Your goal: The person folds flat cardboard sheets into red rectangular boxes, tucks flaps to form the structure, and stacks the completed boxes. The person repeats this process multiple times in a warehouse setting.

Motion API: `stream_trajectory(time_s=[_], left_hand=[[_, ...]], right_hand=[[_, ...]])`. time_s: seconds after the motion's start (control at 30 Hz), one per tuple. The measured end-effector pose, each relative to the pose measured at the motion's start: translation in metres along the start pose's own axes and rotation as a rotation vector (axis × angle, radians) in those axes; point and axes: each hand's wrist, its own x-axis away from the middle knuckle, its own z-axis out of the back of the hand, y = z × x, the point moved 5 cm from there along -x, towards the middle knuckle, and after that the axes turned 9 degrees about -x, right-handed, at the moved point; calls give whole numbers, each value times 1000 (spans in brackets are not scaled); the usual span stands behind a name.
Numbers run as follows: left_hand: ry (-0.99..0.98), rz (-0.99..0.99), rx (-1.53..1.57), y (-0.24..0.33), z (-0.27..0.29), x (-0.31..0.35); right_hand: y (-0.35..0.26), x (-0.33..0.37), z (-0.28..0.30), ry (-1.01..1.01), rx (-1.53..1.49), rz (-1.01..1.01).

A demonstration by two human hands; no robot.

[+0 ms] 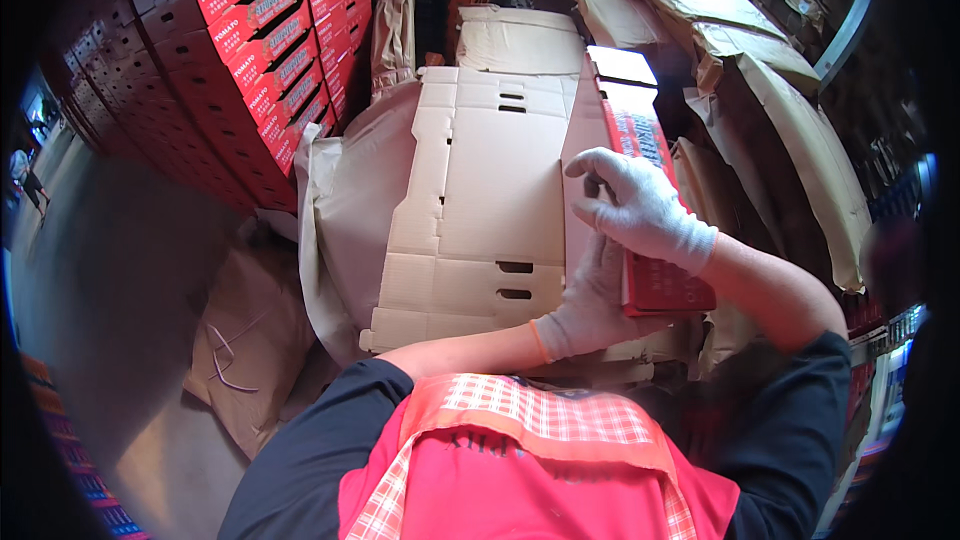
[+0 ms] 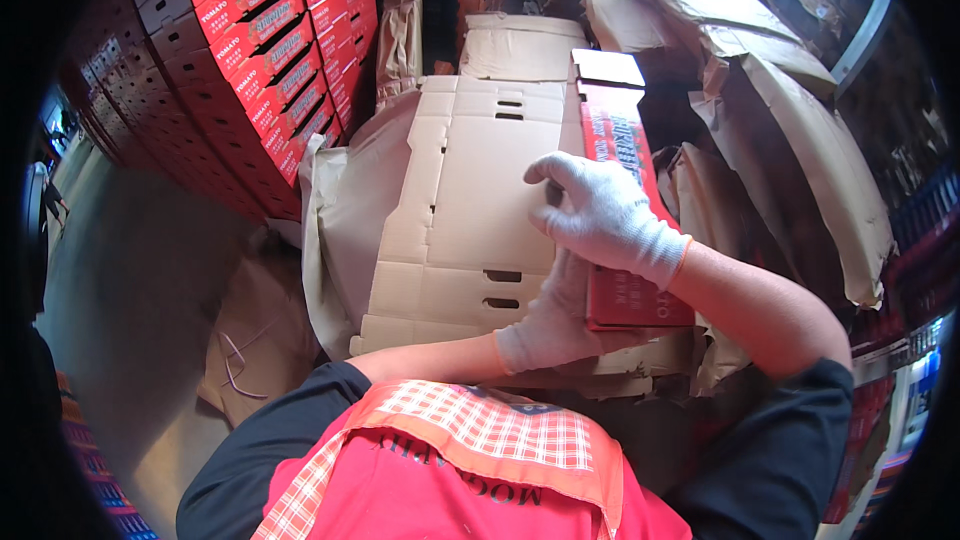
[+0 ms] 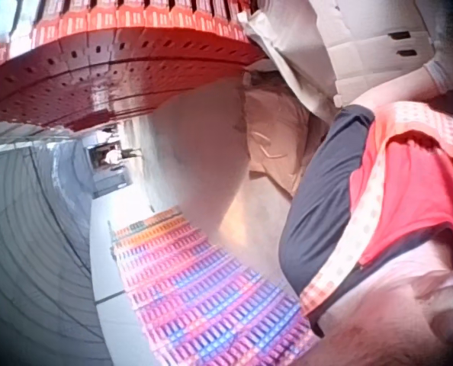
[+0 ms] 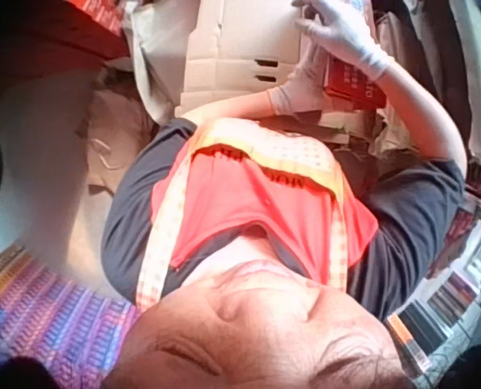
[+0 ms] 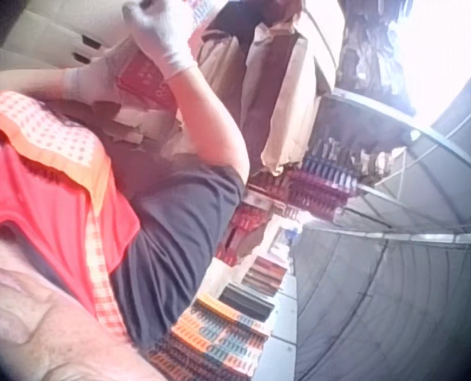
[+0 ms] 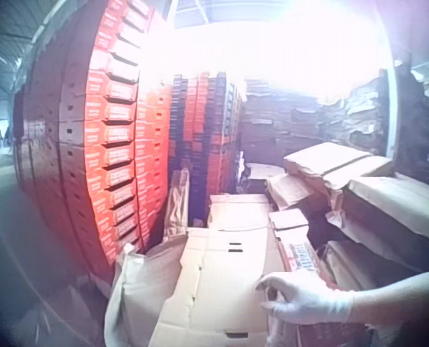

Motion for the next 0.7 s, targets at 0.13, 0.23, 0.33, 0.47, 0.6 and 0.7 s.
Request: stream_trajectory(time_s=[0.13, 0.23, 0.33, 0.47, 0.6, 0.7], left_hand=[[148, -207, -478, 2, 81, 26], [131, -210, -778, -25, 156, 68], [-110, 480, -891, -82, 211, 139], [-141, 753, -728, -112, 222, 202], [72, 498, -380, -108, 213, 185], [9, 215, -220, -89, 190, 161]], right_hand=[[-12, -3, 8, 70, -608, 54], [7, 12, -7, 69, -505, -100], [31, 25, -71, -238, -32, -64], [67, 31, -170, -300, 372, -118], [64, 59, -150, -10, 421, 105], [36, 122, -88, 152, 532, 30]])
